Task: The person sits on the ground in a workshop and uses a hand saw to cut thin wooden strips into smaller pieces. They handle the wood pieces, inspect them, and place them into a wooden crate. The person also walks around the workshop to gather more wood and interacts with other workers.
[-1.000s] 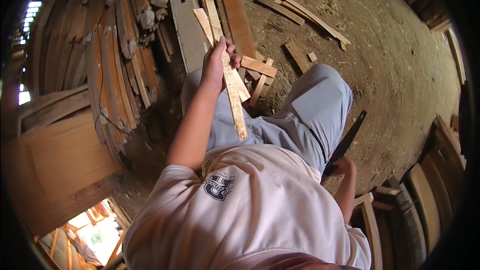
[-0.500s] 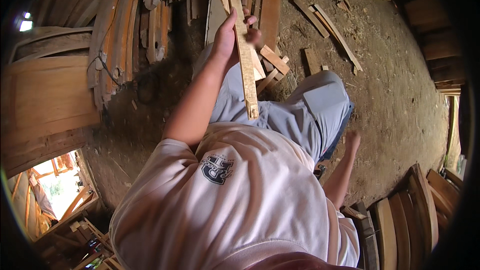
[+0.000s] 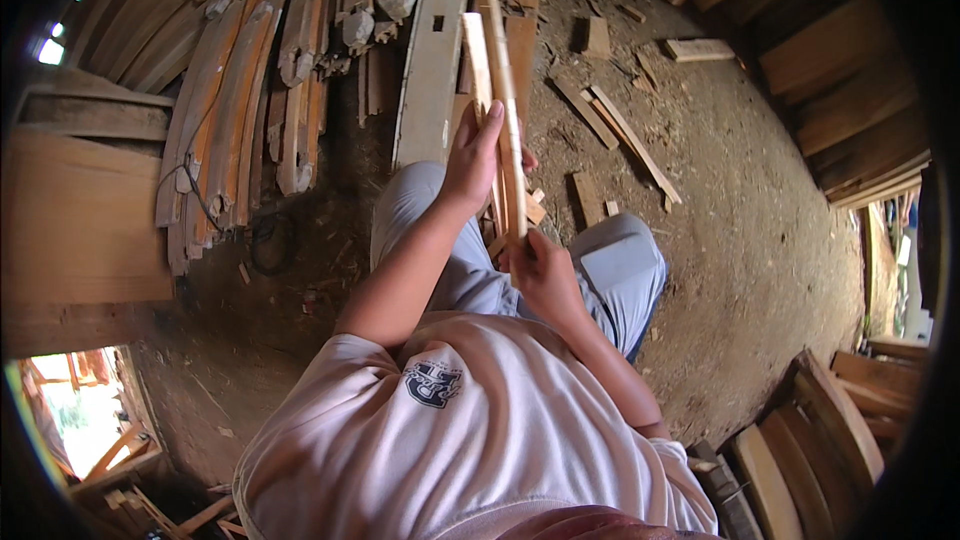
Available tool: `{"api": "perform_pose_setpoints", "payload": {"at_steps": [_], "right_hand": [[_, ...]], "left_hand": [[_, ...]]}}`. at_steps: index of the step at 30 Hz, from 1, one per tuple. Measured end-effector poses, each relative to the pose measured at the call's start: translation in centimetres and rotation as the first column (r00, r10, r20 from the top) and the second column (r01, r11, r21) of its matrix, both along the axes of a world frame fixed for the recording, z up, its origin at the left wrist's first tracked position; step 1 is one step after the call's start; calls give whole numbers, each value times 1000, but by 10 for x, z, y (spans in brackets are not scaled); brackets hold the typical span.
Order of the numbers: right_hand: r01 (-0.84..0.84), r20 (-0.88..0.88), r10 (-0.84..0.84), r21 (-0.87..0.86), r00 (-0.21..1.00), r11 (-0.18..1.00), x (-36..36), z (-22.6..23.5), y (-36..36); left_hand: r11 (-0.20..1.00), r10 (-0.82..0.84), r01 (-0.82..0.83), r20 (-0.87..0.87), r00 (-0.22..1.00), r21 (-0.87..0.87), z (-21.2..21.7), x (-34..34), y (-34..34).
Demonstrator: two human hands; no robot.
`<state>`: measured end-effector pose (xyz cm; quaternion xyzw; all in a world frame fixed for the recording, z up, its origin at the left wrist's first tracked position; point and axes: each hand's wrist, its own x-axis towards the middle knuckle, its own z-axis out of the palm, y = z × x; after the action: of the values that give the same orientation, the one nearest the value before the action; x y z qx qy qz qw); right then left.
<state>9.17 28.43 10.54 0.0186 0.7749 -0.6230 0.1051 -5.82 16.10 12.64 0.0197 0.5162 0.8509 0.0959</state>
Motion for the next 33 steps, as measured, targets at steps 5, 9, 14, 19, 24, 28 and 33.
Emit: {"api": "perform_pose_setpoints", "payload": {"at_steps": [5, 9, 14, 19, 24, 28, 33], "right_hand": [[-45, 168, 130, -431, 977, 901, 6, -19, 14], [-48, 218, 142, -387, 966, 921, 9, -21, 29], [43, 242, 65, -417, 968, 908, 14, -26, 39], [105, 217, -21, -387, 976, 916, 16, -13, 50], [194, 147, -159, -266, 976, 944, 20, -6, 57], [206, 155, -173, -239, 973, 949, 23, -21, 68], [214, 144, -183, -237, 972, 948, 27, -24, 68]], "left_hand": [[787, 76, -303, -403, 912, -537, -12, 4, -20], [834, 19, -176, -292, 956, -523, 9, 17, -19], [860, -8, -137, -281, 960, -491, 1, 16, -20], [837, -132, 6, -191, 973, -548, 15, 21, -23], [833, -187, 5, -273, 944, -553, 12, 26, -24], [782, -225, -78, -396, 890, -619, 4, 24, -30], [767, -240, -92, -418, 876, -635, 10, 29, -37]]}}
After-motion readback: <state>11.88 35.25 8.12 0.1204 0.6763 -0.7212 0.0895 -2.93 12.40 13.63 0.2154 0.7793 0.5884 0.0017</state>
